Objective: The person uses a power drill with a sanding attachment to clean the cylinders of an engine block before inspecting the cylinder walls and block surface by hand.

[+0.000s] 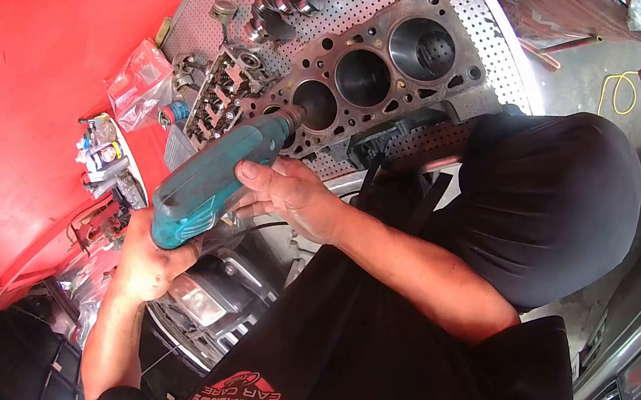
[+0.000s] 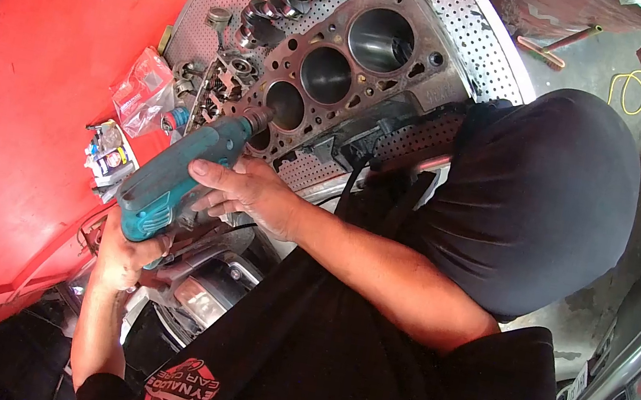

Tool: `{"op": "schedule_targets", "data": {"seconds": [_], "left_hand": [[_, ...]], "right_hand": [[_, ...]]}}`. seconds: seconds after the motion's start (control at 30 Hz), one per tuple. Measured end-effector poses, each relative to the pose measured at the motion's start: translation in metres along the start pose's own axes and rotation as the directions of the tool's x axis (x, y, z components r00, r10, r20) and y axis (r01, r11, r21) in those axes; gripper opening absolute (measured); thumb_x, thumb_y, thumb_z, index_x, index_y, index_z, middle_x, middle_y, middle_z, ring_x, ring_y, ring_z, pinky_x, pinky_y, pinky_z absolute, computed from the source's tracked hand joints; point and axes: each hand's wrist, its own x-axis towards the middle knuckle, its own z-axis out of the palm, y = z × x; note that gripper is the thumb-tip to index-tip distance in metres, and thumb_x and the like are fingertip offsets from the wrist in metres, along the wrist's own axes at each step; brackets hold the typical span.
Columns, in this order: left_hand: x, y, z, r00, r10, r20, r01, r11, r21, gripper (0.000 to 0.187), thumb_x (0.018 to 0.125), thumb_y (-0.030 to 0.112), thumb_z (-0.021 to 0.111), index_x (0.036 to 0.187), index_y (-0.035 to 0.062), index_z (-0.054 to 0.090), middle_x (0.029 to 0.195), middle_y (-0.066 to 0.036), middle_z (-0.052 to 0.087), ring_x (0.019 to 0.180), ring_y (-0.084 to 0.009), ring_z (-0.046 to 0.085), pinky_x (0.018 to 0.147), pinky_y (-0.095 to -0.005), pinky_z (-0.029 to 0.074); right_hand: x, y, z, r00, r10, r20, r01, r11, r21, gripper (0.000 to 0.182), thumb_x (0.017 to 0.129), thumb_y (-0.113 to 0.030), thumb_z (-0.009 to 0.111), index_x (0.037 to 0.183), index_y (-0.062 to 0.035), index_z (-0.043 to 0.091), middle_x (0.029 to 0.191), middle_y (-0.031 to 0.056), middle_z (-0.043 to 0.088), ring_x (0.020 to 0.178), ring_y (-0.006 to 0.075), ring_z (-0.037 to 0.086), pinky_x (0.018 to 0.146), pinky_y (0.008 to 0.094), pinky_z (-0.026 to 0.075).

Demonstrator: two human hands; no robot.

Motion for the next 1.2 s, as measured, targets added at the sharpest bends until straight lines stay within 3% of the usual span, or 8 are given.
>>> {"op": "schedule_targets", "data": {"seconds": [0.3, 0.63, 0.9, 1.0, 1.1, 1.2], "left_hand": [[0.008, -0.003, -0.001, 0.999, 0.01, 0.033, -0.013, 0.995, 0.103, 0.013, 0.078, 0.0, 0.064, 0.09, -0.0031, 0.066, 0.077, 0.0, 0.064, 0.071, -0.0084, 0.055, 0.065, -0.0276, 0.047], [0.034, -0.012, 0.012, 0.999, -0.003, 0.04, -0.001, 0.995, 0.097, 0.008, 0.079, 0.002, 0.064, 0.085, -0.0027, 0.065, 0.073, 0.001, 0.061, 0.068, -0.0075, 0.052, 0.06, -0.0279, 0.043], [0.003, 0.003, 0.0, 1.0, 0.002, 0.029, -0.003, 1.0, 0.016, 0.013, 0.078, 0.0, 0.063, 0.091, -0.0026, 0.066, 0.076, 0.001, 0.063, 0.068, -0.0076, 0.054, 0.061, -0.027, 0.045], [0.008, 0.005, 0.006, 1.0, -0.025, 0.014, 0.025, 1.0, -0.005, 0.012, 0.078, 0.0, 0.063, 0.089, -0.0019, 0.066, 0.075, 0.002, 0.062, 0.067, -0.0075, 0.052, 0.059, -0.0271, 0.044], [0.02, 0.0, 0.006, 0.998, -0.026, 0.051, 0.022, 0.996, 0.081, 0.011, 0.078, 0.0, 0.064, 0.089, -0.0018, 0.065, 0.075, 0.002, 0.062, 0.067, -0.0073, 0.052, 0.06, -0.0267, 0.044], [0.024, -0.004, 0.006, 0.998, -0.018, 0.061, 0.015, 0.999, 0.051, 0.01, 0.078, -0.001, 0.063, 0.087, -0.0019, 0.065, 0.075, 0.002, 0.062, 0.066, -0.0072, 0.052, 0.059, -0.0266, 0.044]], "right_hand": [[0.001, 0.001, -0.004, 1.0, -0.004, -0.017, 0.005, 0.998, 0.058, 0.059, 0.095, -0.053, 0.06, 0.131, -0.0066, 0.054, 0.122, 0.0103, 0.065, 0.11, 0.0227, 0.064, 0.097, 0.0392, 0.048], [0.003, 0.006, -0.016, 0.994, -0.011, -0.113, 0.029, 0.987, 0.159, 0.063, 0.094, -0.059, 0.056, 0.127, -0.0053, 0.058, 0.116, 0.0099, 0.067, 0.107, 0.0211, 0.064, 0.095, 0.0387, 0.048], [0.0, 0.002, 0.002, 1.0, 0.003, -0.007, -0.003, 0.998, 0.066, 0.06, 0.096, -0.055, 0.058, 0.128, -0.005, 0.056, 0.119, 0.0103, 0.065, 0.104, 0.0206, 0.064, 0.094, 0.0382, 0.051], [0.004, 0.005, -0.003, 0.999, 0.001, -0.041, 0.002, 0.996, 0.087, 0.06, 0.095, -0.056, 0.058, 0.126, -0.0052, 0.057, 0.118, 0.0099, 0.066, 0.103, 0.0205, 0.064, 0.095, 0.0381, 0.05], [0.004, 0.005, -0.008, 0.993, -0.012, -0.12, 0.026, 0.992, 0.12, 0.073, 0.085, -0.065, 0.067, 0.13, -0.0082, 0.057, 0.117, 0.0098, 0.067, 0.101, 0.0213, 0.067, 0.089, 0.0354, 0.051], [0.002, 0.002, -0.008, 0.992, -0.021, -0.121, 0.035, 0.992, 0.119, 0.073, 0.086, -0.065, 0.066, 0.13, -0.0074, 0.057, 0.119, 0.0098, 0.067, 0.101, 0.0212, 0.067, 0.088, 0.0349, 0.051]]}}
